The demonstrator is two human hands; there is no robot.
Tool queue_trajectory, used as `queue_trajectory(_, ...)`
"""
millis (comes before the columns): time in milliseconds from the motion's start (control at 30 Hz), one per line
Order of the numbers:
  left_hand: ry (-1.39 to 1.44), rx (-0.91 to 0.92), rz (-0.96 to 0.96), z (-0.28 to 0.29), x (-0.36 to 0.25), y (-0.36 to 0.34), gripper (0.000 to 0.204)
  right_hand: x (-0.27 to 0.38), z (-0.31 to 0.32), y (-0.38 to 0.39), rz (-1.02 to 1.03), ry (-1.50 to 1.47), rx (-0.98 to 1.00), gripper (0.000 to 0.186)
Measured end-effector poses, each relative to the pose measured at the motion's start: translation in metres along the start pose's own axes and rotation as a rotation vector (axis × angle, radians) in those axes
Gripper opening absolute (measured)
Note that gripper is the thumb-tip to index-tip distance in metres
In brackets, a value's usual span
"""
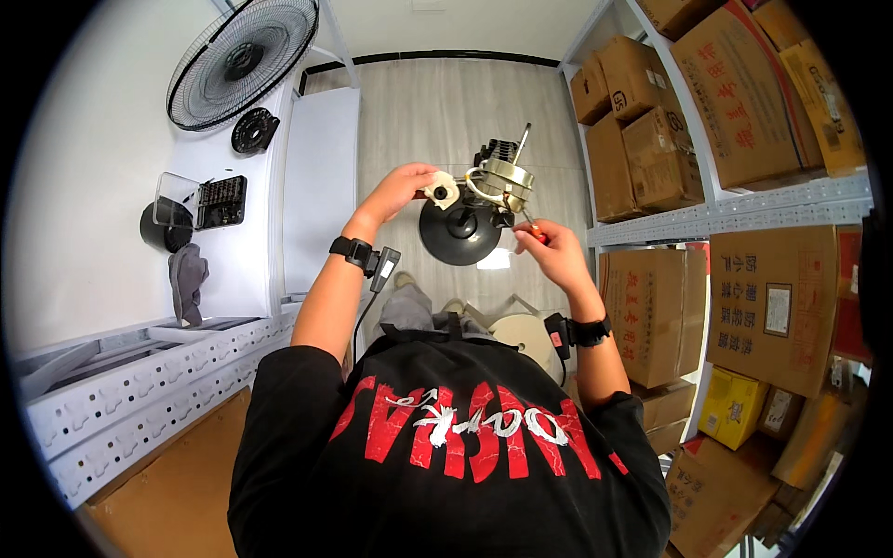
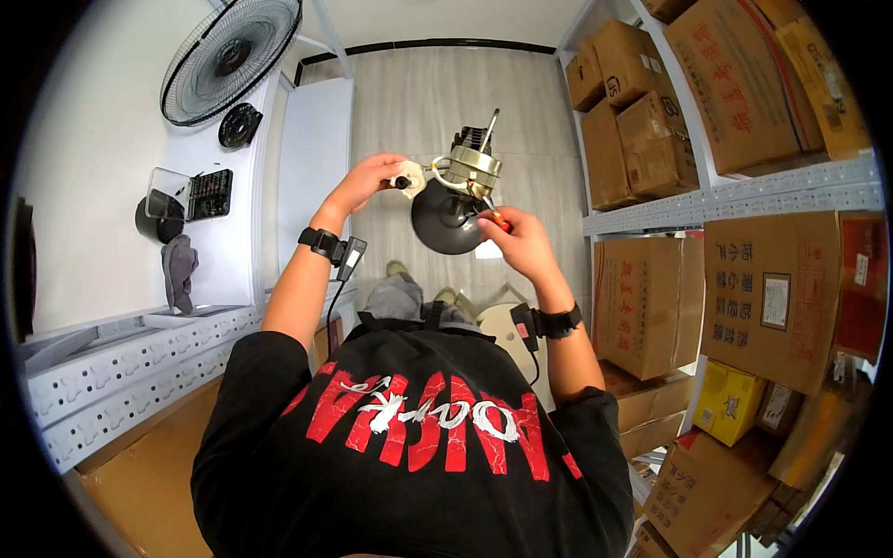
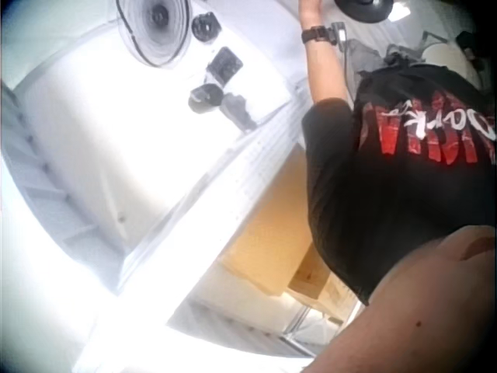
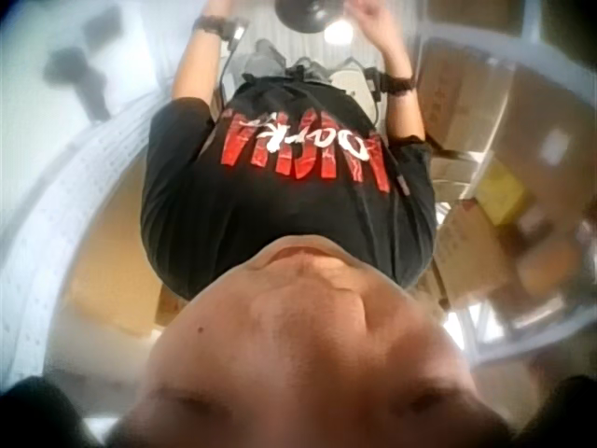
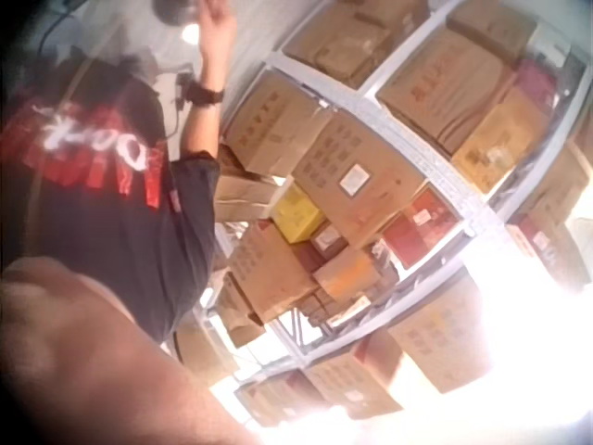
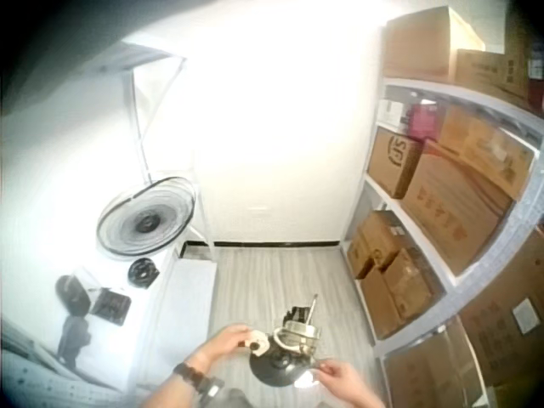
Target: The person uses a screwdriver to disassemble a small electrical component, likely a fan motor or switch, held in a stand. They remove a white plastic part, manipulate internal wires, and attempt to reassemble the unit.
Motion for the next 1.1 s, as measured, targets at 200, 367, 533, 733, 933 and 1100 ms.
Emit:
queue_trajectory(200,-0.134,0.082,-0.135,0.004,-0.022,-0.018,0.025,0.016,0.011,-0.006,-0.074,0.109,-0.119,0.022)
queue_trajectory(367,-0.332,0.087,-0.322,0.006,-0.046,-0.037,0.022,0.031,0.007,-0.016,0.090,0.373,-0.330,0.041)
queue_trajectory(533,-0.257,0.142,-0.309,0.008,-0.050,-0.043,0.022,0.045,-0.011,-0.032,0.210,0.543,-0.371,0.069)
queue_trajectory(733,-0.165,0.187,-0.361,0.018,-0.027,-0.049,0.022,0.038,-0.012,-0.041,0.244,0.573,-0.311,0.076)
queue_trajectory(933,-0.002,0.229,-0.284,0.021,-0.009,-0.045,0.023,0.026,-0.015,-0.057,0.259,0.519,-0.360,0.076)
queue_trajectory(1100,0.018,0.166,-0.241,0.019,-0.010,-0.039,0.024,0.026,-0.022,-0.064,0.175,0.467,-0.415,0.076)
Point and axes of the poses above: each hand's wrist, its own y-axis away from the middle knuckle, its own z-axis out of the back of the hand, x = y × z, the point moved 4 cm from there along -y, towards the middle knuckle, and after that the axes turned 10 degrees about -x, right-handed, at the moved point
